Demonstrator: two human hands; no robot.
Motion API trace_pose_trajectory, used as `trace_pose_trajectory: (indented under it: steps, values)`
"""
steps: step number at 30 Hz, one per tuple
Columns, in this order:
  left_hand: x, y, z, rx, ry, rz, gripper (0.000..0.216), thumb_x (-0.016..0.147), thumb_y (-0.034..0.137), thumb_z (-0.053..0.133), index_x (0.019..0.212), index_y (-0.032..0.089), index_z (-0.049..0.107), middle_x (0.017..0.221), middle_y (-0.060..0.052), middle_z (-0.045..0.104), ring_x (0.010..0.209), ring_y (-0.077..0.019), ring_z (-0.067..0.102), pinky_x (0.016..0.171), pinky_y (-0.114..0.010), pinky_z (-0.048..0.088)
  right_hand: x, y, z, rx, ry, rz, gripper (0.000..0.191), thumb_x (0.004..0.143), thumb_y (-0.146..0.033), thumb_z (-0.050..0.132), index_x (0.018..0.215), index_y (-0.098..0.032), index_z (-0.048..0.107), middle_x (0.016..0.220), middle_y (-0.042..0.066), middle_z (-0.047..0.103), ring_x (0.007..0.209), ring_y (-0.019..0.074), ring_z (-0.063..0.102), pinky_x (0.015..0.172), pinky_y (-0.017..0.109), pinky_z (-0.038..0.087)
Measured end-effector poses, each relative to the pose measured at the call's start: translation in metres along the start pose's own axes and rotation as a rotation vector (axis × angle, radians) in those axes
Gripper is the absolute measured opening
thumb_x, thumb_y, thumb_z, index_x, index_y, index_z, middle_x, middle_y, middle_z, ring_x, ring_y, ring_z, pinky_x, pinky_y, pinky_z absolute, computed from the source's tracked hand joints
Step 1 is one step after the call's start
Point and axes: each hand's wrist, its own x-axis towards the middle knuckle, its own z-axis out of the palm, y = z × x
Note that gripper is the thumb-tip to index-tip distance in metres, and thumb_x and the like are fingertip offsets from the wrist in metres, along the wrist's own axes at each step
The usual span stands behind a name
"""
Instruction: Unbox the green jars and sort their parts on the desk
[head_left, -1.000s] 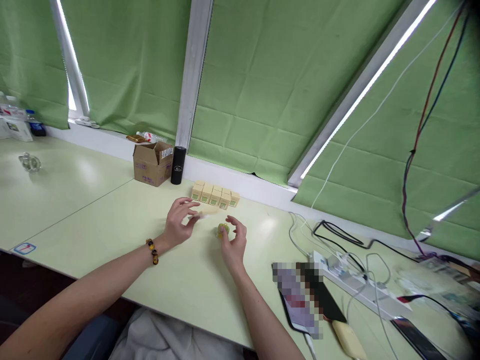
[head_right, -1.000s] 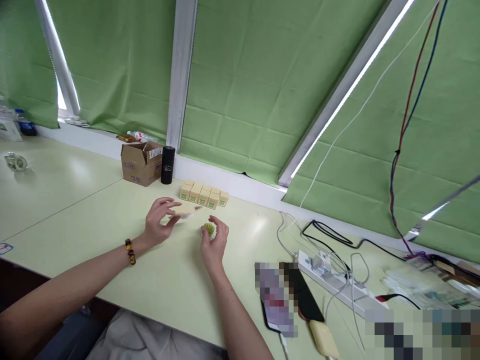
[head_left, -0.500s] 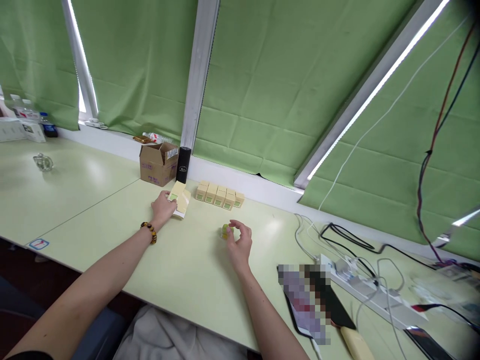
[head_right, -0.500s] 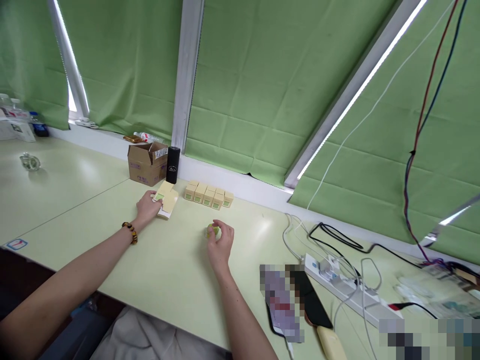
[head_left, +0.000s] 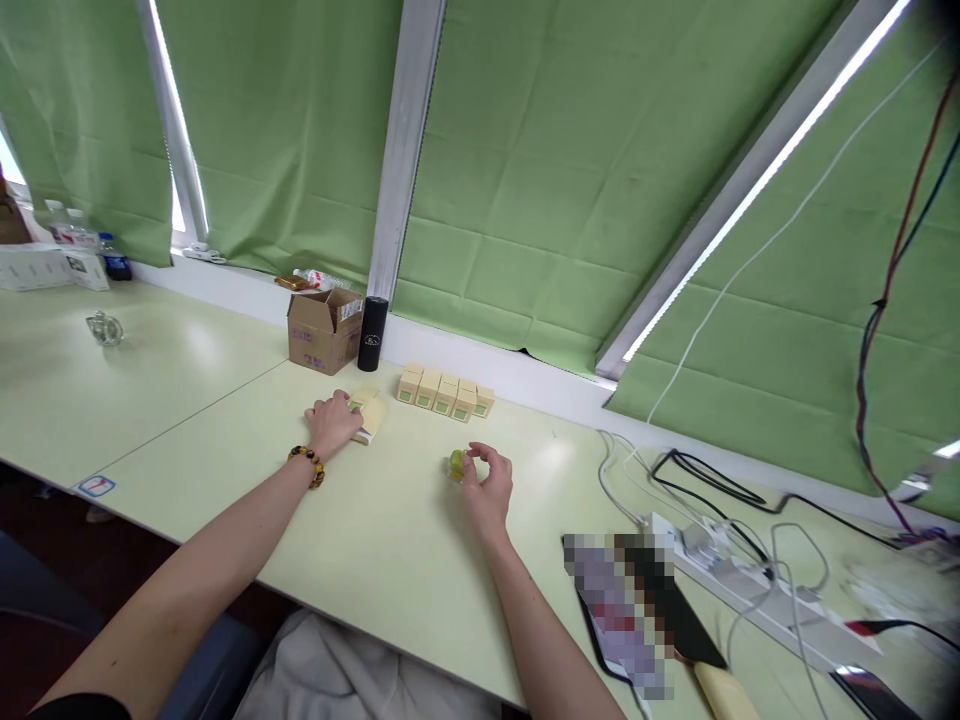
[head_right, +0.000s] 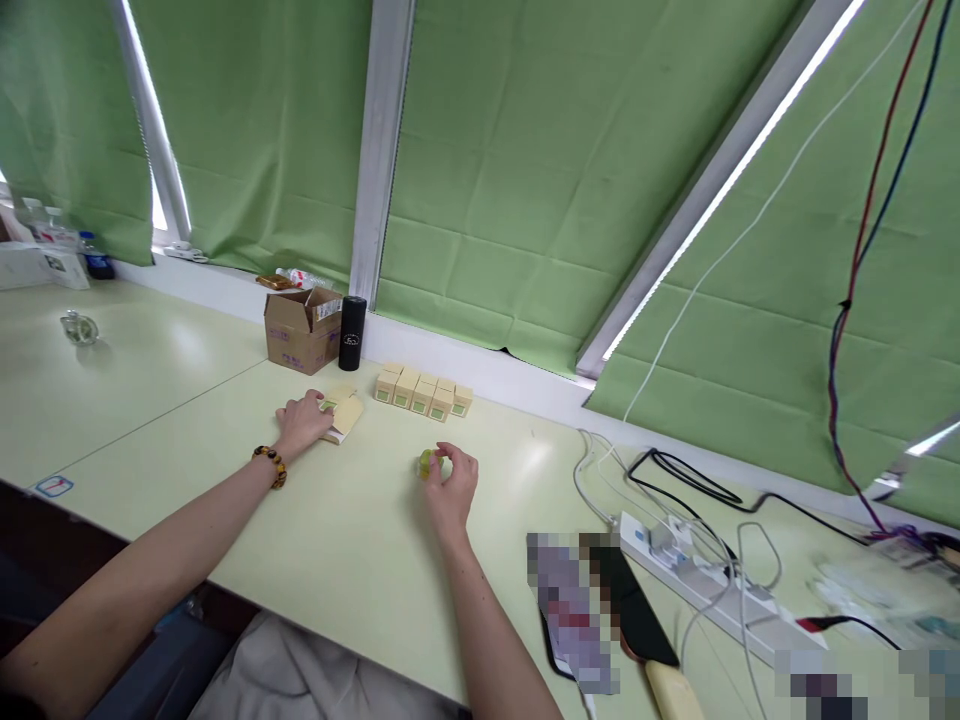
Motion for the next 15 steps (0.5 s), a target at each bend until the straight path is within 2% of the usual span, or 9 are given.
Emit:
trace_pose_trajectory:
  steps: [4, 9, 12, 15]
  values:
    - [-0.003, 0.002, -0.002, 0.013, 0.046, -0.003, 0.048, 0.086, 0.041, 0.056, 0.129, 0.019, 0.061, 0.130, -0.021, 0.065, 0.128, -0.0436, 0.050, 0.100, -0.052, 0.037, 0.002, 0.004, -0.002, 0.012, 0.011, 0.010, 0.029, 0.088, -0.029, 0.055, 0.113, -0.024, 0.068, 0.107, 0.007, 0.071, 0.114, 0.0289, 0.056, 0.102, 0.045, 0.043]
    - [-0.008, 0.009, -0.004, -0.023, 0.119, 0.005, 0.047, 0.091, 0.039, 0.053, 0.133, 0.020, 0.058, 0.133, -0.021, 0.059, 0.129, -0.0414, 0.046, 0.103, -0.051, 0.037, 0.008, 0.016, -0.006, 0.011, -0.008, 0.082, 0.044, 0.068, -0.016, 0.049, 0.109, -0.026, 0.062, 0.113, 0.005, 0.069, 0.112, 0.0266, 0.058, 0.098, 0.041, 0.045]
    - [-0.015, 0.015, -0.006, -0.069, 0.196, 0.070, 0.042, 0.093, 0.036, 0.052, 0.131, 0.021, 0.057, 0.130, -0.019, 0.058, 0.128, -0.0399, 0.045, 0.102, -0.052, 0.038, 0.012, 0.027, -0.006, -0.006, -0.088, 0.132, 0.053, 0.061, -0.017, 0.052, 0.113, -0.027, 0.057, 0.118, 0.005, 0.069, 0.110, 0.0268, 0.060, 0.090, 0.038, 0.048]
    - [-0.026, 0.022, -0.008, -0.062, 0.257, 0.199, 0.039, 0.094, 0.033, 0.050, 0.130, 0.021, 0.058, 0.130, -0.018, 0.057, 0.128, -0.0389, 0.044, 0.102, -0.052, 0.039, 0.014, 0.033, -0.004, -0.028, -0.176, 0.161, 0.065, 0.057, -0.016, 0.053, 0.122, -0.027, 0.055, 0.118, 0.005, 0.070, 0.106, 0.0267, 0.063, 0.085, 0.037, 0.050]
